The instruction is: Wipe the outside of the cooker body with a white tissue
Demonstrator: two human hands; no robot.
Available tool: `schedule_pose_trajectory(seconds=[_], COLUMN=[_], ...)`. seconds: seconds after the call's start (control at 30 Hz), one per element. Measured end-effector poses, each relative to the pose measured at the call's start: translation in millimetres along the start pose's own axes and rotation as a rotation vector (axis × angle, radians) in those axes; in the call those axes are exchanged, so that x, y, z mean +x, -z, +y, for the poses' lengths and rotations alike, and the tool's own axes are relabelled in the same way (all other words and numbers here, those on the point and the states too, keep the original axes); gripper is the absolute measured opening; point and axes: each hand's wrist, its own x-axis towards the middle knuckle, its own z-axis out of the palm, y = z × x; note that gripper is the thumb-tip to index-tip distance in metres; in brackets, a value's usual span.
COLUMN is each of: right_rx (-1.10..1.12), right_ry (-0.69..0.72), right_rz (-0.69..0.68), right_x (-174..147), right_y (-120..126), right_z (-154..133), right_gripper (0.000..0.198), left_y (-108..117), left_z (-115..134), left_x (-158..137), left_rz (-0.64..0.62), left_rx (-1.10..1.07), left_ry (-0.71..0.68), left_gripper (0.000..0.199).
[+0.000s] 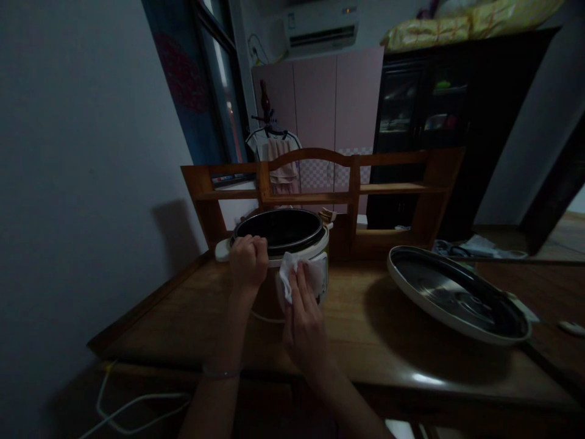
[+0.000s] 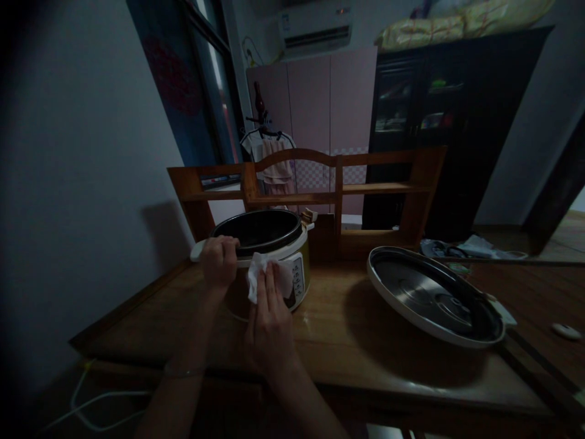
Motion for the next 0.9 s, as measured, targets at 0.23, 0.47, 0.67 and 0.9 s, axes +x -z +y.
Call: schedule_pose_trajectory(seconds=[0.23, 0.47, 0.67, 0.9], right_rx=[0.040, 0.025, 0.105, 0.188], right_ry=[0.111, -0.018, -0.330, -0.343], right_rz=[-0.132, -0.163, -0.026, 0.125], right_x=[-6.9, -60.2, -65.3, 2.0], right_y=[-10.4, -8.3, 29.0, 48.5], right_z=[-12.5, 14.3, 48.6, 46.5], right_gripper=[0.076, 0.073, 0.054, 0.048], left_y=[1.8, 4.5, 4.6, 3.9], left_z=[0.6, 1.3, 3.5, 3.6], left_x=[0.7, 1.0, 0.3, 1.4], left_rz=[-0.013, -0.036, -0.013, -0.020], left_rx=[-0.030, -0.016, 0.006, 0.021], left_ry=[0.002, -0.022, -0.015, -0.028], left_gripper=[0.037, 0.036, 0.037, 0.036])
